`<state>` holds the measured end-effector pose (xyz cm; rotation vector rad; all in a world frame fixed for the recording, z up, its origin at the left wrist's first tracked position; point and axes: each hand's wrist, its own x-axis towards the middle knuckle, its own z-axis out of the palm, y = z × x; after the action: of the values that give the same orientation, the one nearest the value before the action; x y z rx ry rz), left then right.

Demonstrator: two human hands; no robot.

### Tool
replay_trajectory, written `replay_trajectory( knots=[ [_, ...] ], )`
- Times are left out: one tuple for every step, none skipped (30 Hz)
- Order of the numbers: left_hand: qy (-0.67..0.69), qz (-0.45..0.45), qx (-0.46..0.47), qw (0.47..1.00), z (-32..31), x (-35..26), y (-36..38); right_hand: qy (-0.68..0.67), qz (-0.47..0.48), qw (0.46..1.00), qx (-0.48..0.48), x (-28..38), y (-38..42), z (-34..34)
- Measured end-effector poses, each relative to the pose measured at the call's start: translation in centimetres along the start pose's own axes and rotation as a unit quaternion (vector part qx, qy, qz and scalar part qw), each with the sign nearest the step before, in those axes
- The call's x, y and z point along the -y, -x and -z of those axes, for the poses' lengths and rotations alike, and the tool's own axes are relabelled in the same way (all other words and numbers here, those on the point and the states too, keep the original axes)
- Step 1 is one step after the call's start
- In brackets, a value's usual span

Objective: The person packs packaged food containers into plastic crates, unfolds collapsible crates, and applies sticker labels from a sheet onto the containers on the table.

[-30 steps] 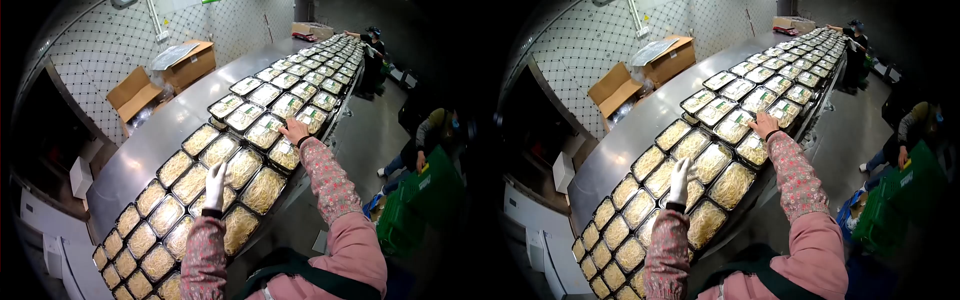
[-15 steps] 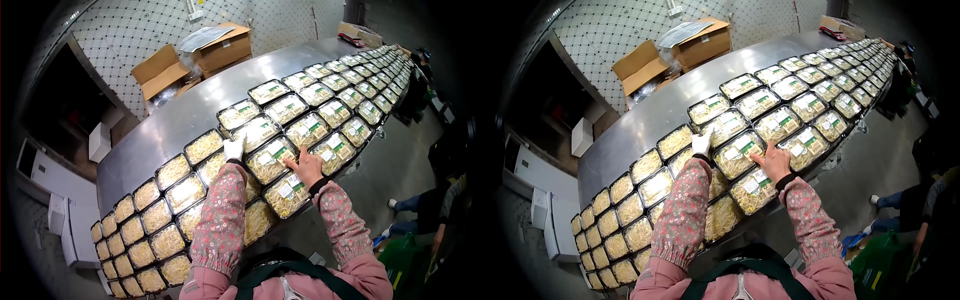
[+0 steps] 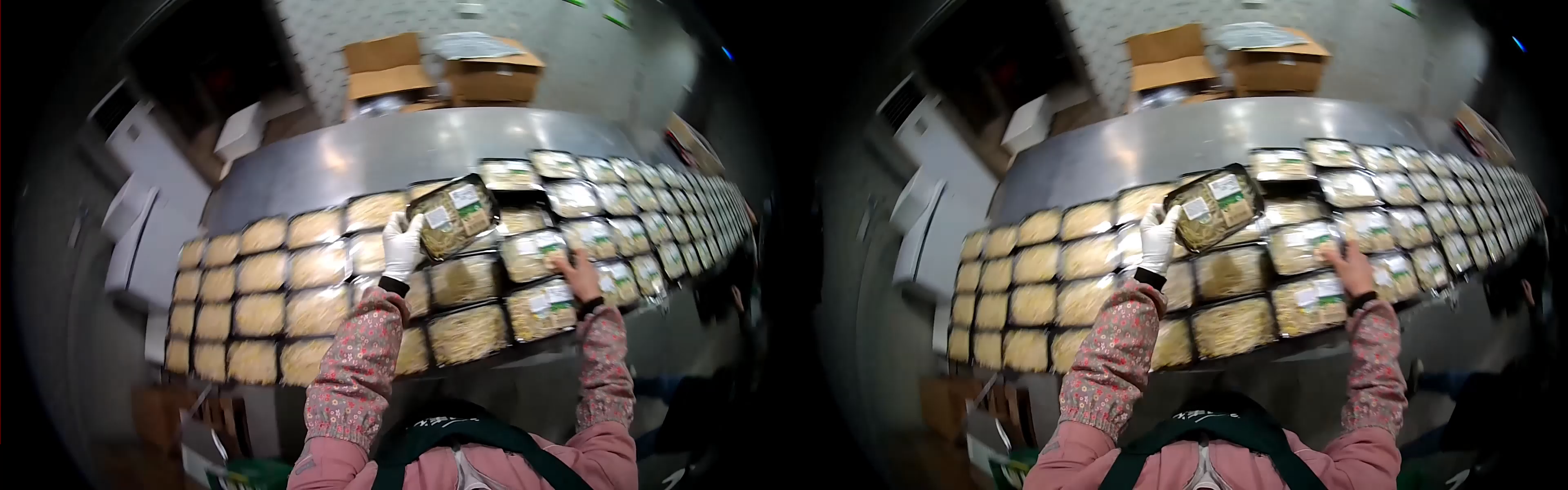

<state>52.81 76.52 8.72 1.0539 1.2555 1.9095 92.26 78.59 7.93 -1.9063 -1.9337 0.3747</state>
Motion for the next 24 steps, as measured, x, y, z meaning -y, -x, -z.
replay_trajectory(
  knots=[
    [-0.003, -0.018, -0.032, 0.999, 3.9, -2.2, 1.7, -0.149, 0.032, 0.988, -0.025, -5.7, -2.4, -3.9],
    [0.008, 0.043, -0.041, 0.998, 8.3, -5.2, 4.0, -0.249, -0.047, 0.966, 0.045, -3.2, -1.4, -1.9],
    [-0.022, 0.001, -0.077, 0.997, 13.0, -5.5, 6.1, -0.293, -0.01, 0.956, 0.03, -3.0, -1.2, -1.5],
    [-0.094, -0.013, -0.115, 0.989, 17.6, -6.4, 8.8, -0.298, -0.034, 0.954, 0.019, -3.9, -1.7, -1.5],
    [-0.159, -0.094, -0.166, 0.969, 21.4, -9.2, 12.0, -0.321, -0.005, 0.947, 0.007, -8.9, -4.5, -3.2],
    [-0.119, -0.028, -0.199, 0.972, 24.9, -12.5, 15.9, -0.315, 0.017, 0.946, 0.079, -9.0, -5.8, -1.7],
    [-0.017, -0.044, -0.229, 0.972, 28.9, -11.1, 19.3, -0.212, 0.061, 0.975, -0.036, -5.3, -4.2, 0.2],
    [-0.03, -0.042, -0.276, 0.96, 32.7, -13.1, 23.3, -0.162, 0.093, 0.981, -0.043, -2.6, -3.3, 1.5],
    [-0.036, -0.043, -0.318, 0.946, 35.8, -15.2, 27.2, -0.16, 0.159, 0.973, -0.053, 0.2, -2.6, 1.4],
    [-0.128, -0.035, -0.369, 0.92, 38.7, -17.5, 31.3, -0.013, 0.187, 0.978, -0.094, 2.9, -3.4, 1.7],
    [-0.216, -0.018, -0.411, 0.886, 41.3, -19.9, 35.9, 0.133, 0.205, 0.959, -0.143, 6.2, -3.6, 2.0],
    [-0.231, -0.009, -0.451, 0.862, 43.9, -21.4, 40.1, 0.103, 0.267, 0.938, -0.196, 14.6, 3.2, 3.6],
    [-0.27, 0.02, -0.483, 0.833, 45.9, -23.2, 44.4, 0.081, 0.327, 0.909, -0.247, 23.6, 10.5, 5.3],
    [-0.272, 0.029, -0.522, 0.808, 47.7, -23.1, 47.2, 0.041, 0.258, 0.948, -0.181, 28.5, 11.7, 4.9],
    [-0.278, 0.022, -0.548, 0.789, 49.7, -23.2, 51.2, 0.004, 0.343, 0.929, -0.138, 30.3, 10.0, 3.3],
    [-0.276, 0.019, -0.577, 0.768, 51.1, -23.3, 54.6, -0.031, 0.425, 0.899, -0.097, 32.7, 7.4, 0.7],
    [-0.256, 0.052, -0.605, 0.752, 52.5, -23.0, 58.1, -0.129, 0.487, 0.855, -0.125, 36.4, 6.1, -3.0],
    [-0.246, 0.06, -0.643, 0.723, 53.3, -22.9, 60.9, -0.121, 0.532, 0.831, -0.108, 42.0, 8.3, -5.0],
    [-0.316, 0.083, -0.657, 0.679, 53.6, -23.7, 63.2, -0.144, 0.53, 0.834, -0.059, 48.5, 13.5, -6.8],
    [-0.315, 0.053, -0.675, 0.665, 54.2, -23.3, 65.6, -0.163, 0.534, 0.829, 0.016, 54.9, 20.7, -7.9],
    [-0.312, 0.024, -0.692, 0.65, 54.7, -22.7, 67.7, -0.234, 0.582, 0.766, 0.144, 59.5, 22.8, -11.7],
    [-0.296, 0.042, -0.717, 0.63, 54.6, -23.2, 69.0, -0.255, 0.665, 0.688, 0.14, 64.7, 29.9, -13.4],
    [-0.278, 0.062, -0.741, 0.609, 54.2, -24.0, 70.0, -0.251, 0.706, 0.626, 0.215, 69.0, 33.3, -17.0],
    [-0.269, 0.08, -0.759, 0.588, 54.0, -24.6, 70.9, -0.197, 0.761, 0.586, 0.195, 72.4, 40.7, -17.7]
  ],
)
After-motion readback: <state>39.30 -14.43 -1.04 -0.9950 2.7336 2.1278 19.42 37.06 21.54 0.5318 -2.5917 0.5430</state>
